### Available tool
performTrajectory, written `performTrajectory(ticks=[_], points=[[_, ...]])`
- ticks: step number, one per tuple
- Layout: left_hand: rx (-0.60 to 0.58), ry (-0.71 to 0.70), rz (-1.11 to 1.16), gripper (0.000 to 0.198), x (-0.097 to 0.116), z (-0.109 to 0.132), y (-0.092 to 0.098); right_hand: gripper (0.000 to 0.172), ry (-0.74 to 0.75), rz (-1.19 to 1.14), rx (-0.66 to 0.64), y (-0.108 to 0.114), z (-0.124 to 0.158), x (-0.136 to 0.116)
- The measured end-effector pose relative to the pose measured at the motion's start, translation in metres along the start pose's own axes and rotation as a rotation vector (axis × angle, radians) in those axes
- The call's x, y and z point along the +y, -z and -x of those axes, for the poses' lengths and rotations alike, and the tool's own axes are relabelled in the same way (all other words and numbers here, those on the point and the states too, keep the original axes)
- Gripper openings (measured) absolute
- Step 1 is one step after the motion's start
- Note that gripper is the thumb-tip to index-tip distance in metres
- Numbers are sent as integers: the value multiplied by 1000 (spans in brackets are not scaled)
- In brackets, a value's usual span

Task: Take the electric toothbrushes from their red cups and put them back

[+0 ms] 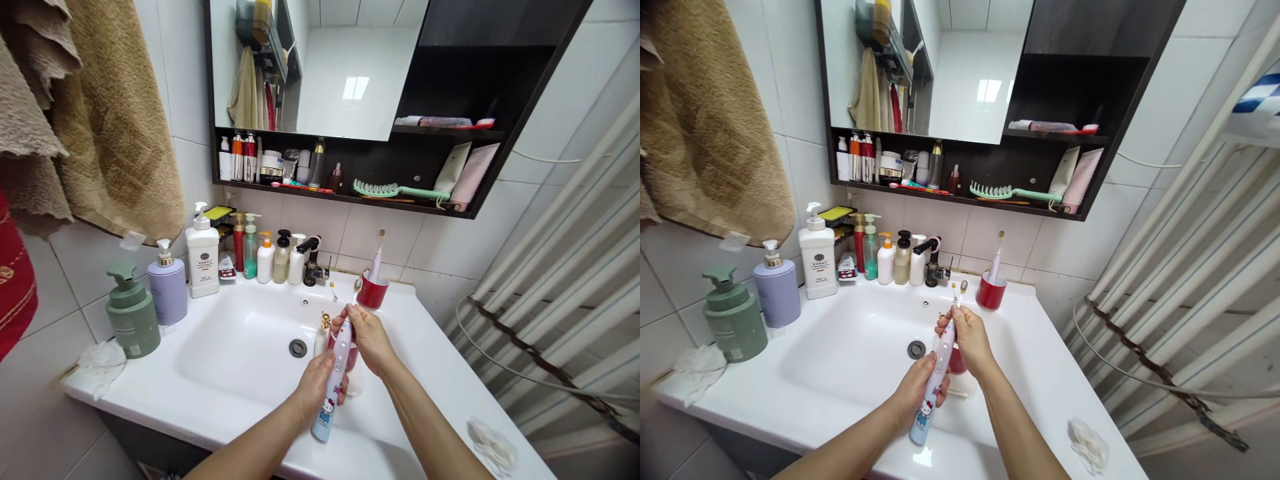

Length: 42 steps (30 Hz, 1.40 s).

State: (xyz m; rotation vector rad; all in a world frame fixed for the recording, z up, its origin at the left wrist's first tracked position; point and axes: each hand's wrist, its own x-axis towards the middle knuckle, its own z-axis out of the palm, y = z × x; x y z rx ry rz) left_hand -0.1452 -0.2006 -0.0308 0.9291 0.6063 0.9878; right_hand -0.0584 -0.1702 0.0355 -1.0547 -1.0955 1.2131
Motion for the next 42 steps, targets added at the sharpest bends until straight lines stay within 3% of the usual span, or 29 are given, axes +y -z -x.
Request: performTrajectory(ticks=[7, 13, 19, 23, 28, 32, 34, 37, 42], points=[[-22, 30, 32, 46, 0, 0, -1, 23, -30, -86, 27, -4, 5, 1], [-15, -28, -14, 43, 1, 1, -2, 25, 29, -47, 109, -8, 7, 0], [-15, -38, -9, 45, 2, 2, -2, 24, 26, -121, 96, -12, 8, 0], [-89, -9, 18, 46, 3, 2, -2, 24, 4, -207, 61, -14, 10, 1], [2, -65, -76, 45, 1, -2, 0, 23, 68, -170, 149, -14, 8, 3], [-49, -24, -57, 43, -1, -4, 3, 24, 41, -178, 46, -9, 10, 5], [-50, -38, -75, 43, 1, -7, 2, 22, 24, -65, -27, -4, 15, 7], [7, -142, -267, 45, 9, -16, -1, 24, 38, 140, -61, 6, 19, 7], [235, -279, -862, 32, 22, -41, 2, 30, 257, 78, 221, 32, -11, -5]])
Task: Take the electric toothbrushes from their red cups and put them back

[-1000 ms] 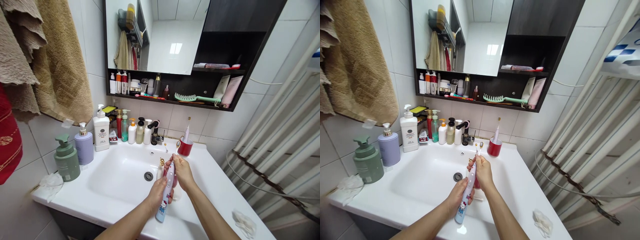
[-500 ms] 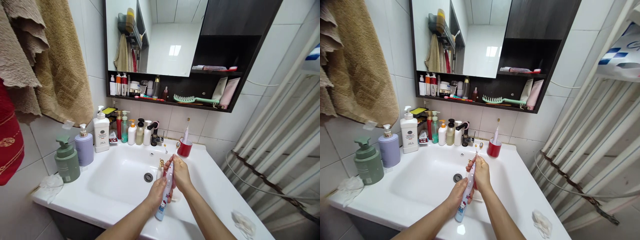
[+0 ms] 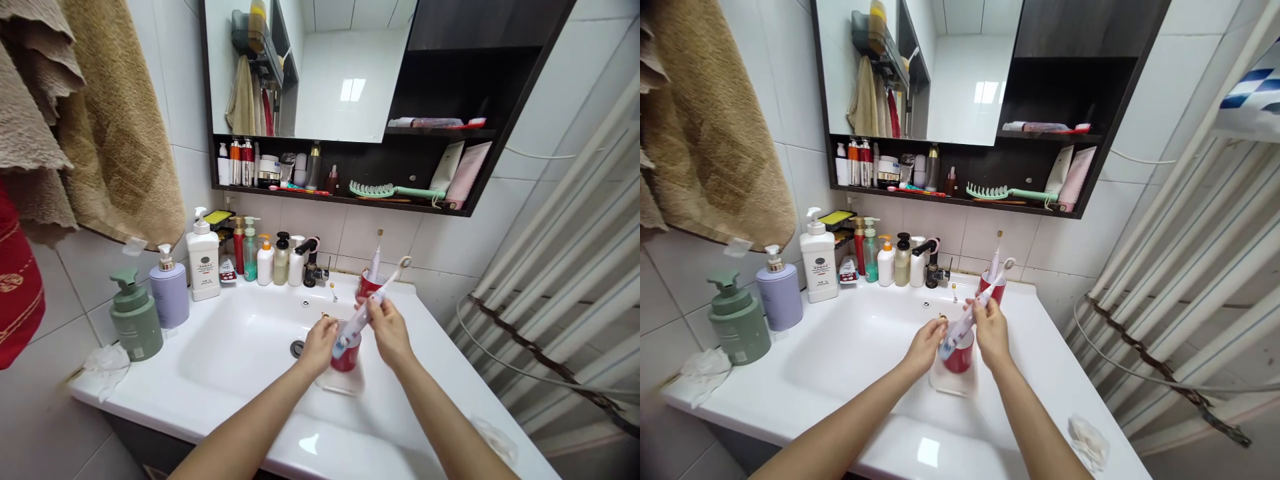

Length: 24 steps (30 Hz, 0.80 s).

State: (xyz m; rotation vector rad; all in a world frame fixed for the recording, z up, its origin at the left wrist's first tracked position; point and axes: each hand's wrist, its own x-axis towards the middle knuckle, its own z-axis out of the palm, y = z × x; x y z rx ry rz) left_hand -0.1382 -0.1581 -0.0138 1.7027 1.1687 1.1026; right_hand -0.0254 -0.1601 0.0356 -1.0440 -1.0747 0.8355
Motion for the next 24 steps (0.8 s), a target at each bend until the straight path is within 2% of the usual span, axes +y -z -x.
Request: performTrajectory(ticks=[3, 6, 10, 14, 19, 24], points=[[32, 0, -159, 26, -4, -7, -3, 30, 111, -13, 97, 7, -30, 6], [-4, -33, -311, 29, -7, -9, -13, 28, 117, 141, 58, 8, -45, 23], [-87, -77, -451, 24, -10, -15, -26, 22, 98, 272, -5, 8, -48, 52], [-159, -122, -522, 20, -16, -22, -31, 19, 89, 301, -33, 13, -46, 67], [-187, -218, -544, 20, -9, -27, -36, 21, 49, 297, -38, 26, -47, 66], [-213, -364, -512, 13, 17, -41, -57, 30, 33, 252, 12, 59, -54, 42]])
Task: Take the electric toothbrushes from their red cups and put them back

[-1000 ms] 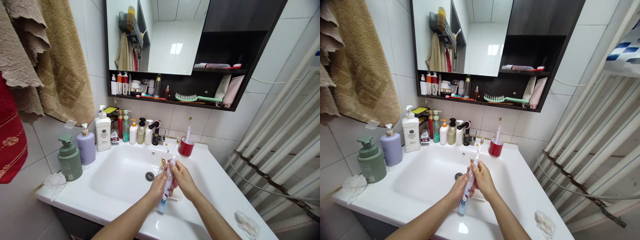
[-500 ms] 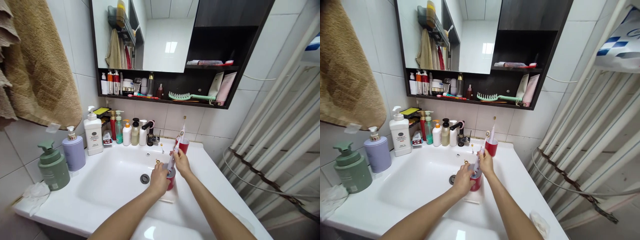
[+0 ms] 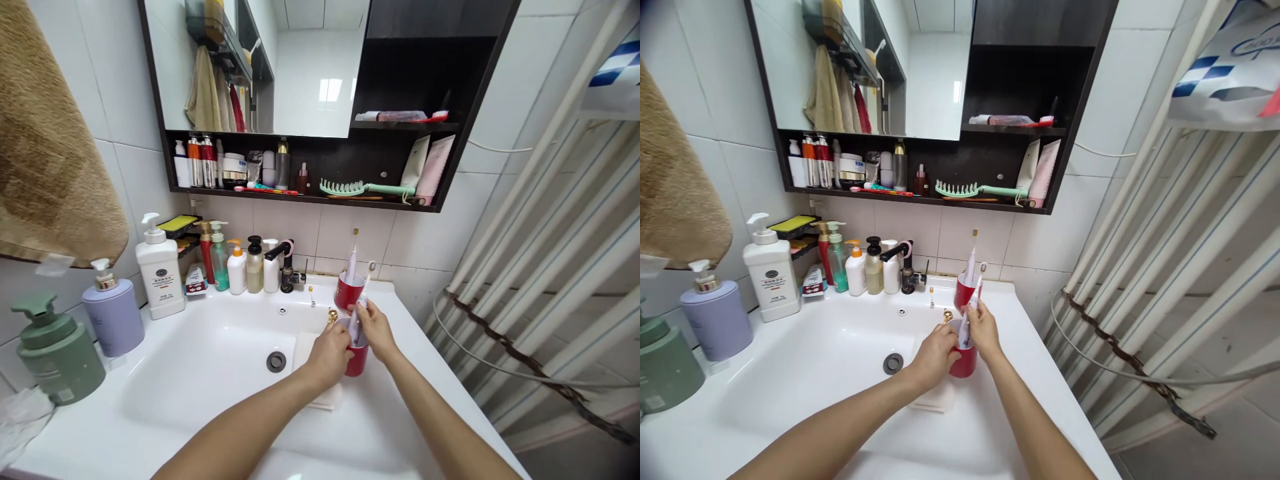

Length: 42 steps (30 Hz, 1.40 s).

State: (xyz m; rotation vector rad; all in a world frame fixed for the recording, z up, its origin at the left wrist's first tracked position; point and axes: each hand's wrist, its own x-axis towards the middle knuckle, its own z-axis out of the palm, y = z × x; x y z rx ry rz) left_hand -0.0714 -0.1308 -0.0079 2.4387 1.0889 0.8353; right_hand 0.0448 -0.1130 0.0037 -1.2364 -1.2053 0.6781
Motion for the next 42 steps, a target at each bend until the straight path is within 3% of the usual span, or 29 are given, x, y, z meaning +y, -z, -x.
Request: performTrajectory(ticks=[4, 9, 16, 21, 27, 31, 34, 37, 42], points=[[16, -92, 14, 11, 21, -36, -11, 35, 18, -6, 82, 38, -16, -7], [16, -139, 11, 12, 36, -81, -32, 31, 56, 153, 206, 71, -52, 11], [4, -155, -15, 14, 28, -134, -57, 27, 70, 232, 231, 93, -106, 33], [-9, -169, -43, 15, 20, -155, -61, 29, 69, 272, 244, 93, -129, 44], [90, -97, -109, 30, -3, -147, -41, 34, 56, 291, 251, 86, -139, 48], [131, 33, -138, 25, -23, -139, -26, 45, 38, 324, 392, 86, -131, 35], [106, 48, -128, 21, -27, -125, -21, 44, 83, 336, 484, 76, -110, 19], [91, 45, -120, 20, -24, -96, -19, 40, 155, 235, 385, 51, -79, 10], [56, 86, -134, 19, -22, -29, -15, 43, -1, 68, 90, 0, -30, 18]])
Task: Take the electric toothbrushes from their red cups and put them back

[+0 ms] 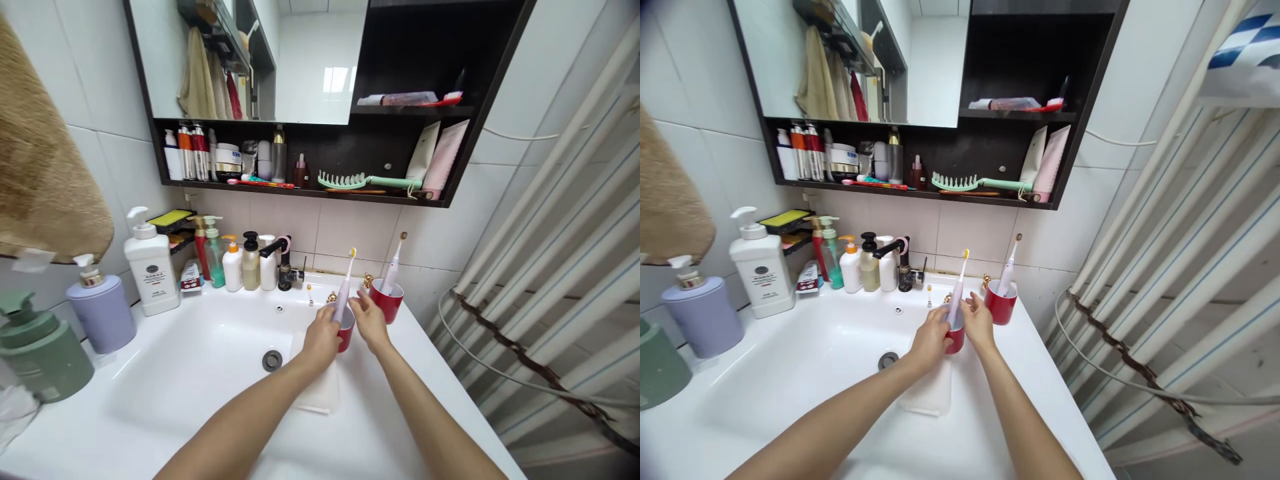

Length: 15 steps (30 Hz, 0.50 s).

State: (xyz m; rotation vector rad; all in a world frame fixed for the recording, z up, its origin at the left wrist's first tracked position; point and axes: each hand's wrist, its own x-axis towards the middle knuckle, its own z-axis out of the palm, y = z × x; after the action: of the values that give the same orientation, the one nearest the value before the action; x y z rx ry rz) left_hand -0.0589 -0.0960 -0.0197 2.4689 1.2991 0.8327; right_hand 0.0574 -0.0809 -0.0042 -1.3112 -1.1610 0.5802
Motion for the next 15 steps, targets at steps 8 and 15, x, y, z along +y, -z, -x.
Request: performTrajectory(ticks=[8, 15], points=[[-47, 119, -30, 22, -9, 53, 6, 22, -22, -23, -200, -35, 37, 2], [-70, 195, -25, 25, -16, 61, 6, 33, 29, -123, -157, -33, 39, -12]])
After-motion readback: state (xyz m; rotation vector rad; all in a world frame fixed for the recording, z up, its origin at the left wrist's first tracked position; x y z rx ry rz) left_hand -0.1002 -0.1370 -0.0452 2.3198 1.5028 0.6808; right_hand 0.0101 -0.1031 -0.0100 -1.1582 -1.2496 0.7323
